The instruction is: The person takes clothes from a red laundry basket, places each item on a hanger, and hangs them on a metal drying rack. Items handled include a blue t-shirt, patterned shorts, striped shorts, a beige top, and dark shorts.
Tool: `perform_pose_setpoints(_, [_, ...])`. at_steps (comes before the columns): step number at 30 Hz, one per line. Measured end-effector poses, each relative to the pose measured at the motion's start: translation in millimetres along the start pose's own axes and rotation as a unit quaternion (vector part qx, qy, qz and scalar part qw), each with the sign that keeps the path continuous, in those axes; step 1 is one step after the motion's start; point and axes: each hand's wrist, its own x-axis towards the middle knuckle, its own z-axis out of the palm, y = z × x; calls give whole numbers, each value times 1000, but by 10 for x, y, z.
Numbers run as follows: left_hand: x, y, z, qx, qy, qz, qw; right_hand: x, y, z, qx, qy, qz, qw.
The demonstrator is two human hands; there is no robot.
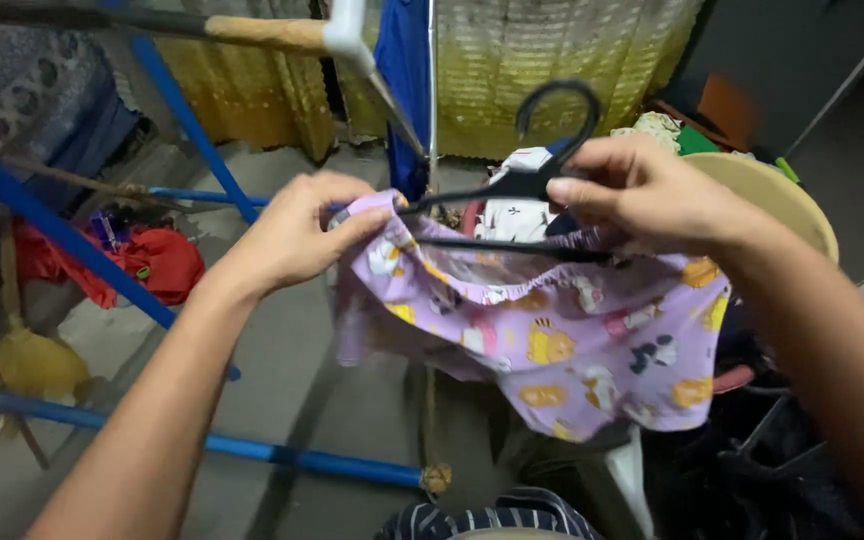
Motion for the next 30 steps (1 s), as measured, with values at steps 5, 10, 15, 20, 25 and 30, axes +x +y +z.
perform_pose_setpoints(5, [-208,-286,-52,-269,-71,-97,956,25,-190,101,23,-15,-30,999])
perform_pose_setpoints(10, [-376,-546,-159,-279,-18,-98,955,-285,-639,232,-76,88,65,991])
perform_pose_setpoints(15, [-556,-785,-266,-300,37,-96,948,-426,-52,210,-6,150,107,983])
perform_pose_setpoints(20, [-662,-699,-334,-383,118,-92,912,-302,267,309,160,272,-61,947])
perform_pose_setpoints(25, [-711,-524,-377,-395,125,-113,903,-230,125,263,298,296,-95,902])
perform_pose_setpoints(30, [-759,-353,-395,-392,139,-124,901,-190,227,99,305,284,-128,900])
